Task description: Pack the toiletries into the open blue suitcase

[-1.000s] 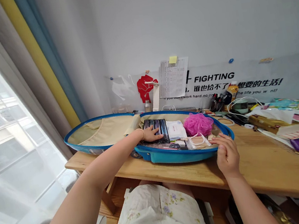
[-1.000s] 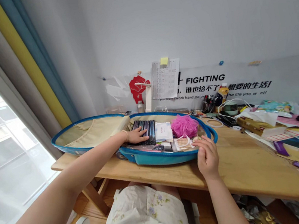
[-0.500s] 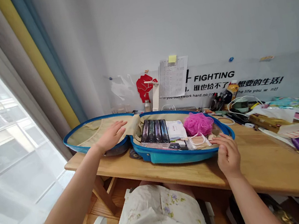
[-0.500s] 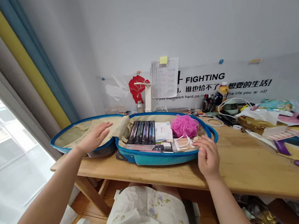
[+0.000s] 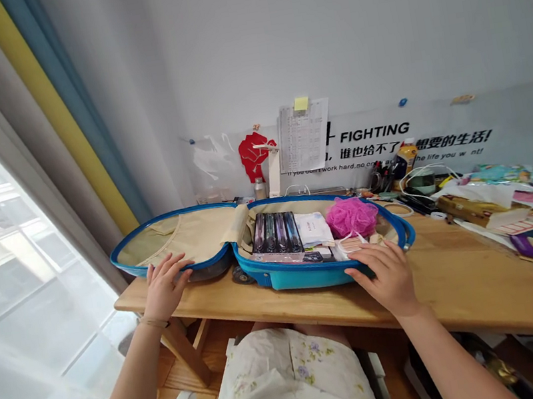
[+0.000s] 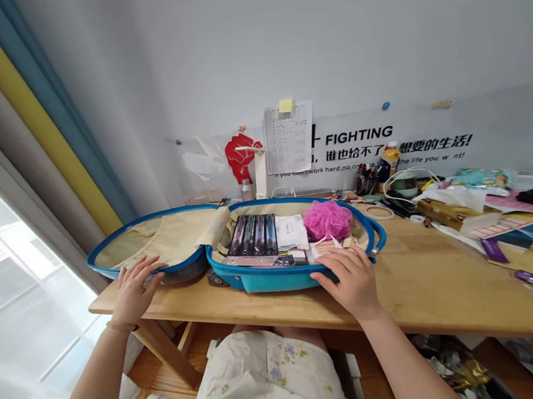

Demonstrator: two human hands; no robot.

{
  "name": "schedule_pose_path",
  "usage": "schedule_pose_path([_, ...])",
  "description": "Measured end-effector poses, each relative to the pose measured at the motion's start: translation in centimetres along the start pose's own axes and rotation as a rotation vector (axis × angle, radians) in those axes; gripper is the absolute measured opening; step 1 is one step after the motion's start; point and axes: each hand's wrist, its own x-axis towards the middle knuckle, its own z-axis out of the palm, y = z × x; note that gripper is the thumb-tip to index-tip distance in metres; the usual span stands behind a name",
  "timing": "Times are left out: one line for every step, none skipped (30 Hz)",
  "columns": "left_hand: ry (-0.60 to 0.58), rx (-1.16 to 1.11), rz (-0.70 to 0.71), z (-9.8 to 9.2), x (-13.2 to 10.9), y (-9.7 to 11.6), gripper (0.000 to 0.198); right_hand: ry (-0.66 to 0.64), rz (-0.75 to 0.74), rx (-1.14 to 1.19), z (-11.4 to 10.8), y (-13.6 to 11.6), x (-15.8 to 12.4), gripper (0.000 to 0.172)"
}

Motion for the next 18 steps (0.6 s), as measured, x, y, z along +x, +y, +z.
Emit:
schedule_pose_path([0.021,-0.011,0.011,0.2,0.1,-0.1,0.031,-0.009,0.003,-0.011,-0.1,-0.1,0.1,0.026])
schedule_pose_path([0.039,-0.021,0.022,0.3,0.1,-0.3,0.030,-0.024,0.013,-0.023,-0.3,0.0,0.1,0.027])
schedule_pose_path([0.055,-0.026,0.032,0.4,0.2,-0.4,0.029,-0.043,0.026,-0.037,-0.5,0.0,0.1,0.029])
schedule_pose_path([0.067,-0.029,0.042,0.4,0.2,-0.4,0.029,-0.064,0.038,-0.050,-0.7,0.1,0.1,0.031])
schedule_pose_path([0.076,-0.029,0.049,0.5,0.2,-0.3,0.028,-0.083,0.044,-0.058,-0.9,0.2,0.0,0.032])
schedule_pose_path([0.084,-0.030,0.054,0.5,0.2,-0.2,0.028,-0.094,0.044,-0.062,-1.2,0.4,0.0,0.033])
schedule_pose_path([0.087,-0.031,0.057,0.5,0.2,0.1,0.028,-0.094,0.042,-0.063,-1.5,0.5,0.0,0.033])
schedule_pose_path([0.082,-0.034,0.060,0.6,0.2,0.4,0.028,-0.085,0.038,-0.064,-1.7,0.8,0.0,0.033])
schedule_pose_path([0.073,-0.039,0.063,0.6,0.2,0.9,0.029,-0.073,0.033,-0.064,-2.0,1.0,-0.1,0.033])
schedule_pose_path([0.061,-0.045,0.068,0.7,0.3,1.3,0.029,-0.061,0.028,-0.067,-2.3,1.3,-0.2,0.033])
schedule_pose_path([0.050,-0.052,0.075,0.8,0.3,1.9,0.029,-0.053,0.027,-0.075,-2.7,1.8,-0.3,0.033])
schedule_pose_path([0.039,-0.059,0.084,1.0,0.3,2.4,0.029,-0.051,0.028,-0.088,-3.0,2.2,-0.6,0.034])
schedule_pose_path([0.031,-0.066,0.096,1.1,0.3,3.0,0.028,-0.053,0.028,-0.103,-3.3,2.8,-0.8,0.035])
schedule_pose_path([0.026,-0.072,0.110,1.3,0.4,3.7,0.027,-0.055,0.030,-0.116,-3.6,3.5,-1.2,0.037])
schedule_pose_path([0.024,-0.079,0.123,1.6,0.4,4.3,0.027,-0.057,0.032,-0.125,-4.0,4.2,-1.5,0.038])
schedule_pose_path([0.020,-0.087,0.138,1.8,0.4,4.9,0.026,-0.059,0.035,-0.128,-4.4,4.9,-1.9,0.040])
schedule_pose_path([0.017,-0.094,0.151,2.0,0.5,5.6,0.026,-0.062,0.039,-0.125,-4.8,5.6,-2.3,0.041])
schedule_pose_path([0.014,-0.103,0.166,2.2,0.5,6.3,0.026,-0.068,0.048,-0.119,-5.2,6.4,-2.6,0.042])
